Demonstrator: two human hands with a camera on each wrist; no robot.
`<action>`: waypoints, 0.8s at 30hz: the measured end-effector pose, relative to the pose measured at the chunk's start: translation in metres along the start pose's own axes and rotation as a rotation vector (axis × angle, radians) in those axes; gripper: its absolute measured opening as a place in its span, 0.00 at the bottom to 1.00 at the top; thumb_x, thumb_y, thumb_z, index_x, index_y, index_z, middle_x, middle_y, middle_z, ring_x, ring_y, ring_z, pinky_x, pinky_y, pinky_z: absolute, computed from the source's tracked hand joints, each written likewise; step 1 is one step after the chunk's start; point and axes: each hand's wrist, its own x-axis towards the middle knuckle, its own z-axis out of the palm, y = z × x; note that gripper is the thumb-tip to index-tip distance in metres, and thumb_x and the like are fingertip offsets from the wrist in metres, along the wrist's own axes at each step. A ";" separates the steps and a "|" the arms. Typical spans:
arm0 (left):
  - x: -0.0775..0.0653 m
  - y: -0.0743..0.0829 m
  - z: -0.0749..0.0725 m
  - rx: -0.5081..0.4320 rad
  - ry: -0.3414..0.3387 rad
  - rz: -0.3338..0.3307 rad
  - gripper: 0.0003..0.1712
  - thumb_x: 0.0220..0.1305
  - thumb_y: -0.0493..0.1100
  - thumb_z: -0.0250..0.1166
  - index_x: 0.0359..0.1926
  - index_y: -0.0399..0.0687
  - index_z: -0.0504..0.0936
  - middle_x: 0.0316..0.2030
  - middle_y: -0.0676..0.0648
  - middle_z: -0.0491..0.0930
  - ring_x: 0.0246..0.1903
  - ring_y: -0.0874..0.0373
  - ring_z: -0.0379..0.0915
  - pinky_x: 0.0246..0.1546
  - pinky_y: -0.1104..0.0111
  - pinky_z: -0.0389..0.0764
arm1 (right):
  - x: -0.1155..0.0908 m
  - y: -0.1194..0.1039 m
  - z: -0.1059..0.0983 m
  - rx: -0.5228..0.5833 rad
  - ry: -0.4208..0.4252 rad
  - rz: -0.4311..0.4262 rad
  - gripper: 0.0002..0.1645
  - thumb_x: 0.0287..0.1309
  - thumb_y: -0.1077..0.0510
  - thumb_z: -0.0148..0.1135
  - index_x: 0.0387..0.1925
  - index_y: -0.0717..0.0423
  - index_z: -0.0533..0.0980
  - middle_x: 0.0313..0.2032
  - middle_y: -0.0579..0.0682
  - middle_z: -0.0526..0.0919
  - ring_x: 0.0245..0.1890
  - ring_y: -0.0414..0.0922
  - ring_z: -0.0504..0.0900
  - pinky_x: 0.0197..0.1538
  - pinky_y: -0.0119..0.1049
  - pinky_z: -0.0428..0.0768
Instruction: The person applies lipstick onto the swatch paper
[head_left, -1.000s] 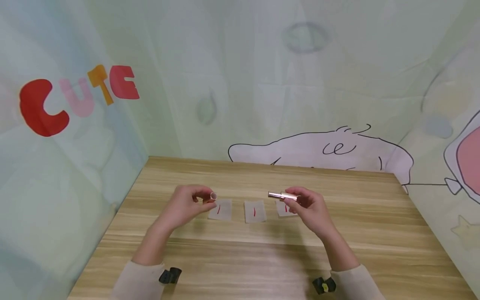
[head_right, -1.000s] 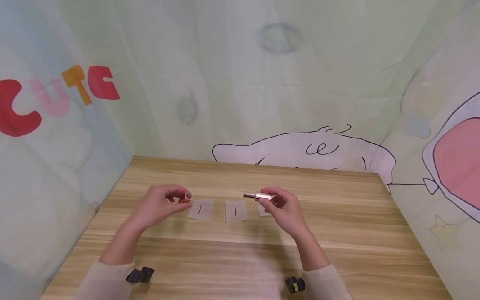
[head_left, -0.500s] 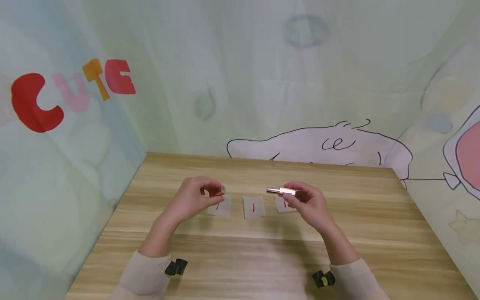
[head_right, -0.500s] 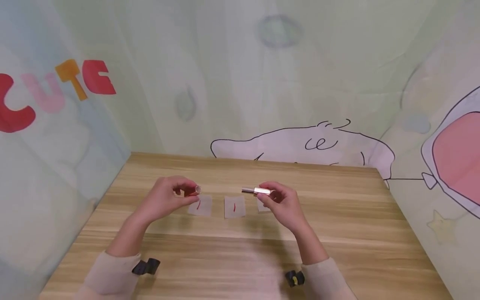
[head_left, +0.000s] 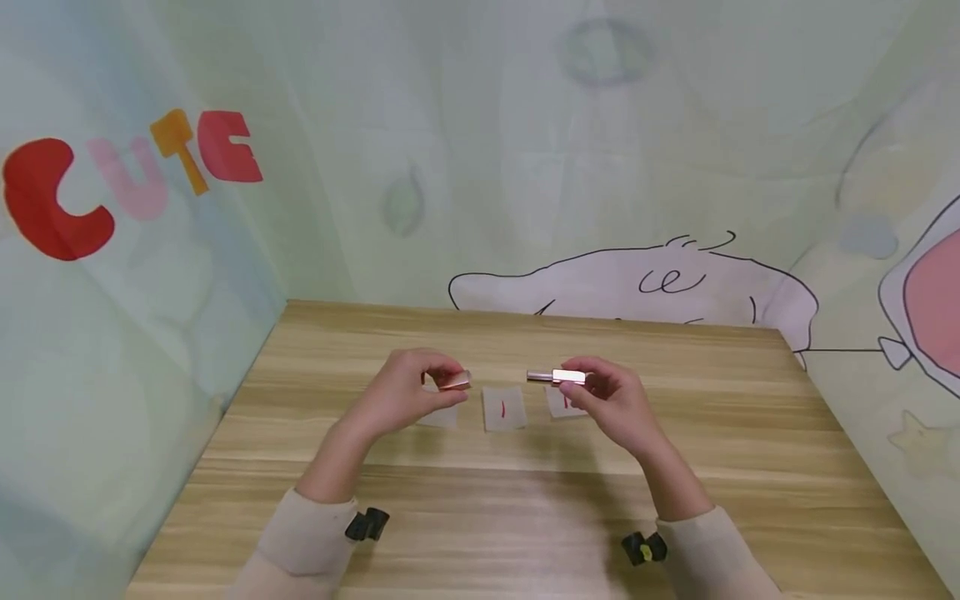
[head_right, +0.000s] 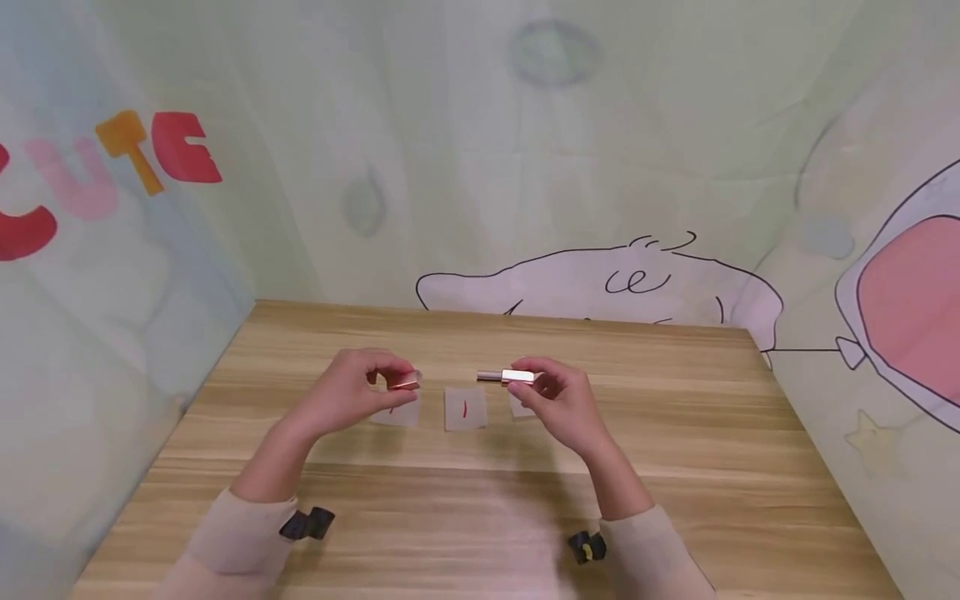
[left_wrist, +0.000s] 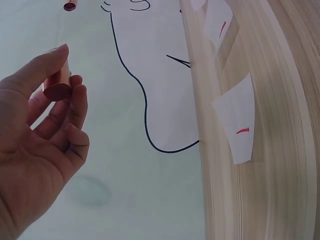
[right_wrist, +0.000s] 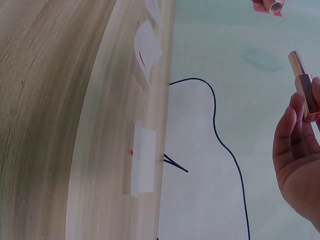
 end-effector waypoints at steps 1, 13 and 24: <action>0.001 0.000 0.001 -0.001 -0.006 0.001 0.09 0.57 0.41 0.78 0.38 0.48 0.89 0.30 0.58 0.82 0.33 0.61 0.76 0.39 0.59 0.79 | 0.000 0.000 0.000 -0.001 0.002 -0.001 0.16 0.60 0.65 0.70 0.51 0.63 0.81 0.35 0.59 0.84 0.28 0.43 0.81 0.34 0.33 0.85; 0.008 0.006 0.011 -0.012 -0.026 0.034 0.08 0.56 0.39 0.78 0.37 0.47 0.88 0.30 0.57 0.82 0.33 0.61 0.76 0.37 0.66 0.79 | 0.001 -0.005 0.009 0.012 -0.029 -0.015 0.16 0.60 0.66 0.71 0.50 0.64 0.81 0.33 0.57 0.85 0.28 0.45 0.81 0.33 0.34 0.85; 0.010 0.012 0.017 -0.021 -0.054 0.034 0.07 0.57 0.40 0.77 0.37 0.48 0.88 0.29 0.57 0.82 0.33 0.61 0.76 0.36 0.68 0.80 | 0.002 -0.005 0.015 0.014 -0.073 -0.029 0.16 0.60 0.64 0.71 0.50 0.60 0.82 0.36 0.56 0.85 0.29 0.52 0.82 0.33 0.35 0.85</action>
